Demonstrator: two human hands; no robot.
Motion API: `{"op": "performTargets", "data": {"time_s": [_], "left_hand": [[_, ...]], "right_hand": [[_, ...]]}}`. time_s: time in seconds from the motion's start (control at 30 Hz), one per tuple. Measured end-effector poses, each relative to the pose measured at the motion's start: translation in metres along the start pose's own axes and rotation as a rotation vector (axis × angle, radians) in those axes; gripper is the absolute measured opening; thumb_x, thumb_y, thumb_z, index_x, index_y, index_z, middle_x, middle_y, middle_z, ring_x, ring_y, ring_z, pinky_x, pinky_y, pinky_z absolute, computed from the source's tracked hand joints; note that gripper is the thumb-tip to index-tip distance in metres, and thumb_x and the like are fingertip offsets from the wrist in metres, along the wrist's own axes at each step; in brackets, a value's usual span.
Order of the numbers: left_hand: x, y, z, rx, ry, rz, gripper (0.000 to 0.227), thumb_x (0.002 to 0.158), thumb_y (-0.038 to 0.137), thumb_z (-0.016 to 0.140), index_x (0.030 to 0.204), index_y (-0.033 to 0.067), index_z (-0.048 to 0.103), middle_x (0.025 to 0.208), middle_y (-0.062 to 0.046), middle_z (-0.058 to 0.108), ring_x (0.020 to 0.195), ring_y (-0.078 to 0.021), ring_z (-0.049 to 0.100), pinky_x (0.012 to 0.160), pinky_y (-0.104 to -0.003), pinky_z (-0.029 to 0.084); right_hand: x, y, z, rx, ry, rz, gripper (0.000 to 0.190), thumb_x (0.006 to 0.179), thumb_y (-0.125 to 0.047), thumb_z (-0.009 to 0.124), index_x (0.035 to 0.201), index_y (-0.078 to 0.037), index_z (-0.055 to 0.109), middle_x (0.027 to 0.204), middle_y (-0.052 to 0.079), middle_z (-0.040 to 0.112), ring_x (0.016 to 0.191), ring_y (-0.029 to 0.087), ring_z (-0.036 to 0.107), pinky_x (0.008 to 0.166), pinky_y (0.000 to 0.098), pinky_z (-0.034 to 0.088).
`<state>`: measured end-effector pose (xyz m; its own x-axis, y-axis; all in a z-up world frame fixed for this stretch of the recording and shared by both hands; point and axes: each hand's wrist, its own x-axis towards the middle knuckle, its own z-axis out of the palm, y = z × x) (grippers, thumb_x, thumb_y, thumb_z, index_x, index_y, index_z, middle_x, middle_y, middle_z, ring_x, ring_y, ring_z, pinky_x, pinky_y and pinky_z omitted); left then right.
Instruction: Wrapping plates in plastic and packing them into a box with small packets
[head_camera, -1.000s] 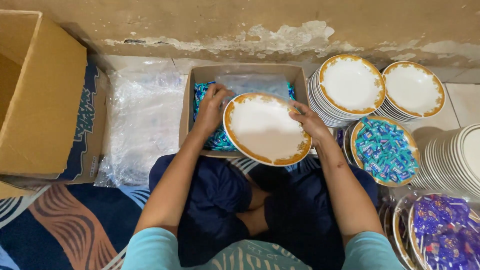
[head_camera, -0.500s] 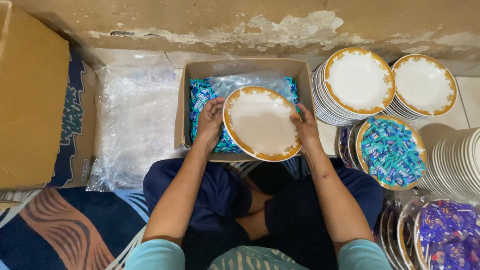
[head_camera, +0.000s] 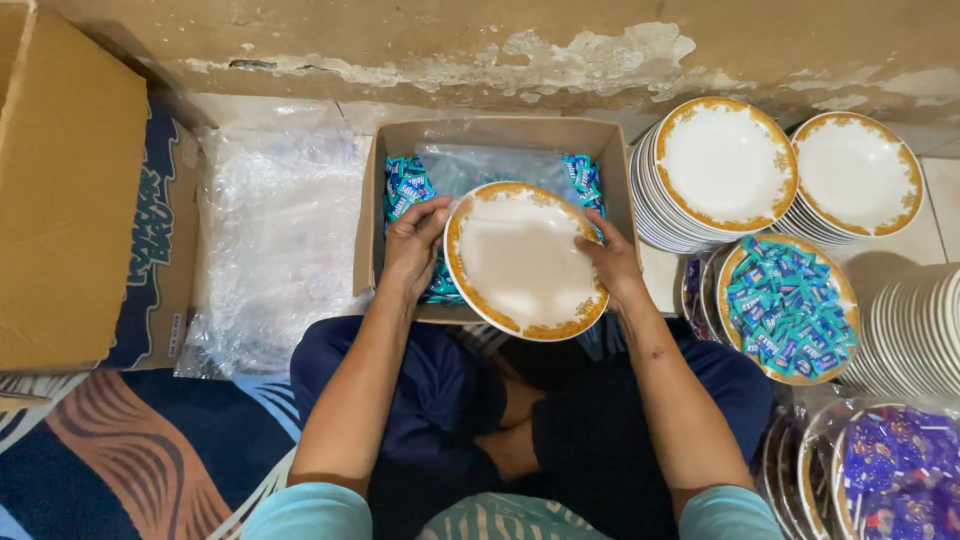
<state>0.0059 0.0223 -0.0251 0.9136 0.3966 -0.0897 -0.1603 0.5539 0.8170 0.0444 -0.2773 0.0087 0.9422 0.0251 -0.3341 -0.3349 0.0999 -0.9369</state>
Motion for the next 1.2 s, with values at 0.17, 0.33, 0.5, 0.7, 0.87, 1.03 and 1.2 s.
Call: {"op": "performTargets", "data": {"time_s": [0.17,0.33,0.5,0.7,0.87,1.03,1.2], "left_hand": [[-0.007,-0.017,0.004,0.003,-0.076,-0.049,0.017,0.094,-0.001,0.071,0.110,0.0018,0.073,0.089,-0.006,0.068,0.079,-0.0145,0.071,0.074,-0.027,0.067],[-0.026,-0.009,0.028,0.043,-0.191,-0.038,0.015,0.094,-0.001,0.071,0.109,0.0006,0.071,0.092,-0.008,0.069,0.085,-0.0138,0.070,0.079,-0.031,0.067],[-0.028,-0.004,0.018,0.073,-0.224,-0.013,0.011,0.097,0.000,0.068,0.108,0.0005,0.068,0.089,-0.003,0.063,0.085,-0.0099,0.067,0.082,-0.032,0.065],[-0.058,-0.011,0.024,0.291,-0.503,-0.017,0.019,0.090,-0.004,0.073,0.108,0.0012,0.070,0.087,-0.006,0.065,0.085,-0.0163,0.067,0.081,-0.036,0.063],[-0.047,-0.003,0.020,0.406,-0.402,-0.073,0.051,0.084,0.017,0.087,0.126,0.0049,0.060,0.088,-0.005,0.062,0.086,-0.0154,0.068,0.084,-0.033,0.060],[-0.020,-0.023,0.005,0.934,-0.289,0.038,0.030,0.086,0.020,0.082,0.115,0.0131,0.074,0.068,-0.003,0.060,0.069,-0.0198,0.067,0.070,-0.035,0.055],[-0.006,0.005,0.028,0.369,-0.039,-0.153,0.010,0.101,0.019,0.061,0.102,0.0104,0.065,0.095,-0.009,0.061,0.088,-0.0213,0.063,0.081,-0.042,0.063]], "right_hand": [[0.035,0.031,-0.019,-0.009,0.188,-0.015,0.054,0.088,-0.008,0.078,0.139,-0.016,0.064,0.119,0.022,0.067,0.081,0.024,0.071,0.072,0.0381,0.063],[0.032,0.032,-0.015,0.023,0.357,-0.008,0.058,0.082,-0.010,0.082,0.137,-0.018,0.066,0.100,0.017,0.069,0.067,0.017,0.066,0.061,0.0296,0.063],[0.057,0.064,-0.010,0.076,0.533,-0.012,0.066,0.071,-0.013,0.093,0.132,-0.021,0.069,0.120,0.020,0.067,0.091,0.026,0.075,0.077,0.0340,0.064],[0.147,0.195,-0.013,0.338,0.679,-0.081,0.048,0.076,-0.005,0.086,0.122,-0.008,0.071,0.102,0.019,0.069,0.083,0.027,0.071,0.071,0.0371,0.059],[0.108,0.111,0.028,0.524,0.659,-0.001,0.079,0.074,-0.002,0.078,0.145,-0.019,0.049,0.135,0.022,0.055,0.112,0.043,0.065,0.090,0.0603,0.058],[0.050,0.015,0.048,0.512,0.419,0.068,0.061,0.086,-0.027,0.075,0.132,0.000,0.047,0.119,0.030,0.056,0.097,0.049,0.067,0.076,0.0749,0.056],[0.044,-0.051,0.033,-0.072,0.256,-0.133,0.016,0.092,-0.025,0.062,0.089,-0.010,0.064,0.073,0.010,0.060,0.058,0.023,0.068,0.044,0.0388,0.065]]}}
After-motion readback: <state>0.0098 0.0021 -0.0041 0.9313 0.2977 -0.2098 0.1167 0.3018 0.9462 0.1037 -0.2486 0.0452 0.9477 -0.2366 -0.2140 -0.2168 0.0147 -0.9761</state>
